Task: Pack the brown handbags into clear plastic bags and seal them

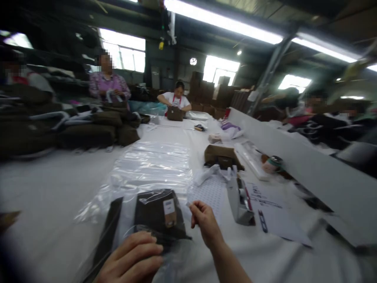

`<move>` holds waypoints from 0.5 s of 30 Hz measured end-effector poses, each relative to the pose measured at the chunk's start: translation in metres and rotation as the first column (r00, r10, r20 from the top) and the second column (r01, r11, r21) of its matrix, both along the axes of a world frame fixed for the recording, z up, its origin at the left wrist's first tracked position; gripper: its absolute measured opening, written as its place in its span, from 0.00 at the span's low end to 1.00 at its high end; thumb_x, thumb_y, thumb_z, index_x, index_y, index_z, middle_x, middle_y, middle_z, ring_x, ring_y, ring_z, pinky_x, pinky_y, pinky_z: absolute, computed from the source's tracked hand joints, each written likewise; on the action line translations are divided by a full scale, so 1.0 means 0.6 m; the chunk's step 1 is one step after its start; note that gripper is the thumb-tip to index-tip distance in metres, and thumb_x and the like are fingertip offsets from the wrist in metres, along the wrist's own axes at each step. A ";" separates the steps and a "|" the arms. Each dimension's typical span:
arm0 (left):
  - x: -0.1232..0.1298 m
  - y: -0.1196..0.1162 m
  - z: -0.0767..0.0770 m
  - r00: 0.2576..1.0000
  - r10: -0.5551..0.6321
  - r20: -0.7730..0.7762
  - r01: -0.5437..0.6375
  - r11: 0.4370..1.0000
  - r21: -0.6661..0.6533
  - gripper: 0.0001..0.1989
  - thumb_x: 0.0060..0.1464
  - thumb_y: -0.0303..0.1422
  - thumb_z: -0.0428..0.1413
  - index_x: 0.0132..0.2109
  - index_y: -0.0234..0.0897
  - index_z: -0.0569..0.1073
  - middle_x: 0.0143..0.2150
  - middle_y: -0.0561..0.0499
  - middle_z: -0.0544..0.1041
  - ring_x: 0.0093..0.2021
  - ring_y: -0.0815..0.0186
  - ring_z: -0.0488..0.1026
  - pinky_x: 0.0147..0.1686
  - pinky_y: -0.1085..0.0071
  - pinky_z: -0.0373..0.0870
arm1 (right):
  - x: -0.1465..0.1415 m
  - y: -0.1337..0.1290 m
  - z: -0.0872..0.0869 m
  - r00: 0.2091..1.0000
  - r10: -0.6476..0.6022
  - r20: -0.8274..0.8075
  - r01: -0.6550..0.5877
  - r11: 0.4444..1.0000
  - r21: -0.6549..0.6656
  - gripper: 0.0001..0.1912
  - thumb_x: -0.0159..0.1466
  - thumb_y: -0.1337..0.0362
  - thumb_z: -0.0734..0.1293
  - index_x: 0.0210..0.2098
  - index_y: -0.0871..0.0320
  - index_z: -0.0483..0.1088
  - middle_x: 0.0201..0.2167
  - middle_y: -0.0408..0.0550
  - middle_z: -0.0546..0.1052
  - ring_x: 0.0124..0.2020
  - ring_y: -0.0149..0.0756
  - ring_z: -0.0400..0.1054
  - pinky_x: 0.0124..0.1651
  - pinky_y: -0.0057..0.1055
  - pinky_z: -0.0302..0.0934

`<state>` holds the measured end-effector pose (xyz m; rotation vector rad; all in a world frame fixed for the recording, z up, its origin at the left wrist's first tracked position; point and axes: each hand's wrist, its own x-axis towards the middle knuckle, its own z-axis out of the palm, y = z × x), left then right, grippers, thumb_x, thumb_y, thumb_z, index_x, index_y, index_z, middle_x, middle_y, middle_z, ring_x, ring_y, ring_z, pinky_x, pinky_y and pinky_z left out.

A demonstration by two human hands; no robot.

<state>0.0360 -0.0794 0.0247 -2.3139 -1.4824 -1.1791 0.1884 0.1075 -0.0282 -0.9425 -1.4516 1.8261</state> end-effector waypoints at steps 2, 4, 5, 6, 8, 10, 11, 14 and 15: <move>-0.008 -0.040 -0.022 0.989 0.131 0.066 -0.131 0.991 -0.004 0.14 0.53 0.23 0.51 0.46 0.39 0.71 0.39 0.48 0.78 0.41 0.62 0.73 0.46 0.65 0.72 | -0.046 -0.007 0.017 0.987 0.159 0.003 -0.159 0.987 -0.033 0.17 0.53 0.52 0.70 0.28 0.59 0.64 0.11 0.33 0.60 0.11 0.22 0.50 0.15 0.21 0.46; -0.019 -0.069 -0.044 0.956 0.270 0.117 -0.267 0.963 -0.039 0.13 0.52 0.21 0.51 0.44 0.36 0.71 0.40 0.47 0.77 0.42 0.63 0.71 0.47 0.64 0.71 | -0.094 -0.017 0.030 0.949 0.314 0.029 -0.312 0.949 -0.052 0.17 0.54 0.52 0.69 0.28 0.59 0.64 0.10 0.32 0.58 0.10 0.22 0.48 0.13 0.21 0.44; -0.026 -0.081 -0.055 0.931 0.339 0.138 -0.332 0.941 -0.072 0.13 0.52 0.21 0.51 0.44 0.36 0.71 0.40 0.47 0.76 0.44 0.63 0.70 0.47 0.64 0.70 | -0.118 -0.023 0.035 0.925 0.376 0.055 -0.373 0.926 -0.058 0.17 0.54 0.52 0.69 0.28 0.59 0.64 0.10 0.32 0.58 0.10 0.21 0.47 0.13 0.21 0.44; -0.035 -0.090 -0.065 0.899 0.408 0.159 -0.396 0.913 -0.101 0.13 0.53 0.21 0.51 0.45 0.36 0.71 0.41 0.47 0.76 0.45 0.62 0.70 0.48 0.63 0.70 | -0.141 -0.031 0.038 0.900 0.428 0.088 -0.424 0.904 -0.061 0.17 0.54 0.51 0.69 0.27 0.58 0.64 0.10 0.32 0.58 0.09 0.21 0.47 0.12 0.20 0.43; -0.054 -0.099 -0.084 0.826 0.533 0.184 -0.514 0.846 -0.142 0.13 0.55 0.23 0.50 0.46 0.37 0.71 0.43 0.47 0.75 0.47 0.62 0.68 0.48 0.61 0.68 | -0.184 -0.048 0.041 0.850 0.505 0.151 -0.502 0.863 -0.058 0.18 0.53 0.51 0.69 0.27 0.58 0.64 0.10 0.32 0.58 0.09 0.21 0.48 0.12 0.20 0.43; -0.071 -0.098 -0.102 0.767 0.625 0.144 -0.598 0.778 -0.192 0.13 0.56 0.25 0.50 0.48 0.38 0.71 0.46 0.47 0.74 0.49 0.60 0.67 0.51 0.58 0.66 | -0.223 -0.064 0.038 0.799 0.564 0.207 -0.567 0.822 -0.053 0.18 0.52 0.50 0.69 0.26 0.58 0.63 0.11 0.32 0.57 0.10 0.21 0.48 0.12 0.21 0.46; -0.079 -0.093 -0.111 0.748 0.656 0.106 -0.626 0.749 -0.216 0.13 0.56 0.27 0.50 0.48 0.38 0.70 0.48 0.47 0.73 0.51 0.58 0.66 0.52 0.55 0.64 | -0.242 -0.071 0.036 0.774 0.589 0.231 -0.595 0.802 -0.053 0.18 0.52 0.50 0.69 0.25 0.58 0.63 0.11 0.31 0.57 0.10 0.21 0.48 0.13 0.21 0.48; -0.092 -0.073 -0.139 0.721 0.693 0.004 -0.662 0.691 -0.291 0.16 0.56 0.31 0.51 0.52 0.39 0.68 0.54 0.48 0.70 0.56 0.54 0.61 0.56 0.51 0.58 | -0.293 -0.090 0.026 0.721 0.627 0.295 -0.638 0.766 -0.070 0.18 0.51 0.50 0.69 0.24 0.58 0.64 0.11 0.32 0.56 0.11 0.21 0.49 0.16 0.23 0.55; -0.094 -0.067 -0.149 0.718 0.695 -0.012 -0.662 0.679 -0.318 0.18 0.56 0.32 0.51 0.54 0.39 0.67 0.55 0.47 0.69 0.57 0.54 0.60 0.57 0.50 0.57 | -0.308 -0.095 0.022 0.710 0.630 0.315 -0.642 0.762 -0.078 0.17 0.51 0.51 0.68 0.24 0.58 0.64 0.11 0.32 0.57 0.12 0.22 0.50 0.17 0.23 0.56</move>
